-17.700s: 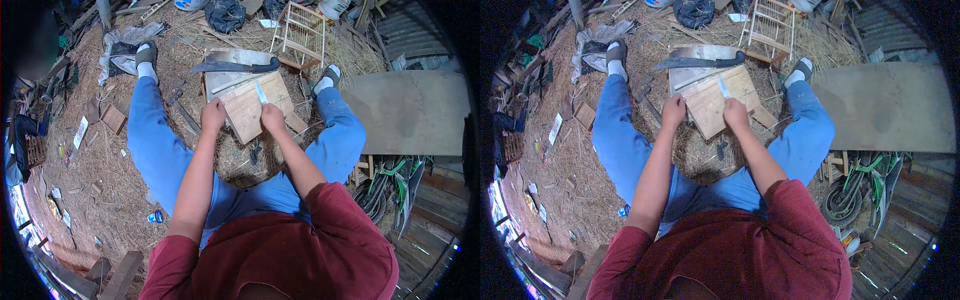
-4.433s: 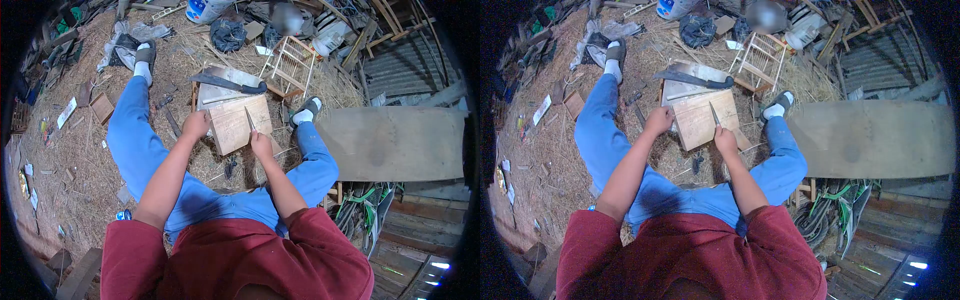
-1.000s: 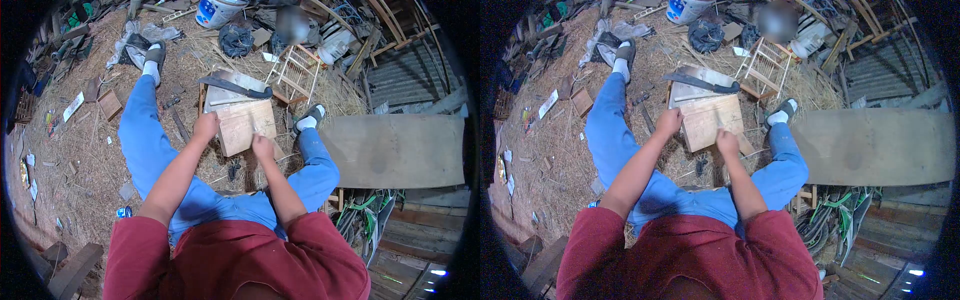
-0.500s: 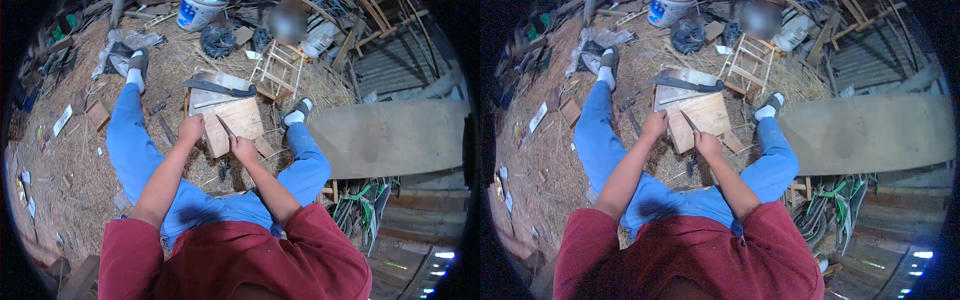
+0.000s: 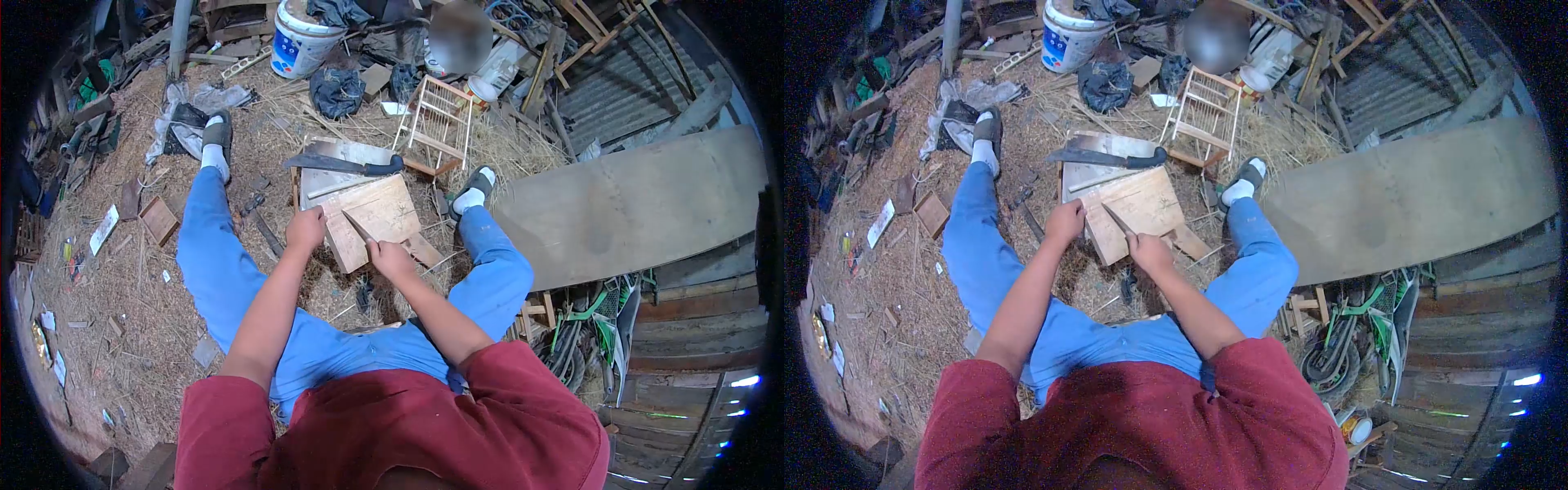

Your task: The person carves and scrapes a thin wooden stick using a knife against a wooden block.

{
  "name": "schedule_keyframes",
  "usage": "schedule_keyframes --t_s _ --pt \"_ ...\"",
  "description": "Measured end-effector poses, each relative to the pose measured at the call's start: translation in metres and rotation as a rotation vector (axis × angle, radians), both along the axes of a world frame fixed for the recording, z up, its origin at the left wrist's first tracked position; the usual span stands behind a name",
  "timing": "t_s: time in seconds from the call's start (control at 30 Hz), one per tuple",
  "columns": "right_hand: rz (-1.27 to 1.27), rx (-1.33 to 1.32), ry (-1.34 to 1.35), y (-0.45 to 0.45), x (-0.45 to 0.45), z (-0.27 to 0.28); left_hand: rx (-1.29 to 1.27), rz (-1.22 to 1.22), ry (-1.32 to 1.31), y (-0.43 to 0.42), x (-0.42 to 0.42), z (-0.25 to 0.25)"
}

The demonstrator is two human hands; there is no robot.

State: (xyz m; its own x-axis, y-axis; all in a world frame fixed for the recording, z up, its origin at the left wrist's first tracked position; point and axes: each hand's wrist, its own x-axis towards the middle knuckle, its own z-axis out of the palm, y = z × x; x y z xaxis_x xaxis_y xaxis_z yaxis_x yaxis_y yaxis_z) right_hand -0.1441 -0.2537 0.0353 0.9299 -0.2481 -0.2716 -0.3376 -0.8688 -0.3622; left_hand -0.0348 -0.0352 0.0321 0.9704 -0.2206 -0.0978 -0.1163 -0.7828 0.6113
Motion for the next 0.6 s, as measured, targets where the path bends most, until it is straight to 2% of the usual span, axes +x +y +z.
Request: schedule_keyframes --t_s 0.07,0.13,0.17,0.33,0.4,0.43,0.47,0.53,0.57,0.6 --pt "0.027 -0.061 0.0 -0.013 0.009 -0.007 0.014 -0.008 -0.006 0.0 0.0 0.001" --pt "-0.308 0.089 -0.041 -0.022 0.02 -0.01 0.012 -0.004 -0.015 0.0 -0.001 0.0" --pt "-0.299 0.008 0.0 -0.026 0.021 -0.003 0.009 -0.016 -0.015 0.001 -0.003 0.0" --pt "-0.244 -0.058 -0.038 -0.047 0.018 0.007 0.022 -0.033 -0.028 0.005 -0.015 0.029" --pt "-0.447 0.23 -0.119 -0.054 0.024 0.015 -0.108 -0.002 -0.121 0.008 -0.018 0.045" --pt "-0.463 0.365 -0.35 -0.056 0.032 0.0 -0.099 -0.012 -0.131 0.009 -0.021 0.051" --pt "-0.476 0.377 -0.362 -0.065 0.036 -0.012 -0.185 -0.003 -0.185 0.011 -0.025 0.057" --pt "-0.704 0.924 -0.269 -0.041 0.041 0.07 -0.264 -0.01 -0.25 0.015 -0.031 0.071" --pt "-0.714 0.936 -0.279 -0.036 0.044 0.096 -0.357 -0.021 -0.185 0.016 -0.036 0.081" --pt "-0.658 1.055 -0.301 -0.031 0.047 0.119 -0.449 -0.03 -0.115 0.017 -0.04 0.09"
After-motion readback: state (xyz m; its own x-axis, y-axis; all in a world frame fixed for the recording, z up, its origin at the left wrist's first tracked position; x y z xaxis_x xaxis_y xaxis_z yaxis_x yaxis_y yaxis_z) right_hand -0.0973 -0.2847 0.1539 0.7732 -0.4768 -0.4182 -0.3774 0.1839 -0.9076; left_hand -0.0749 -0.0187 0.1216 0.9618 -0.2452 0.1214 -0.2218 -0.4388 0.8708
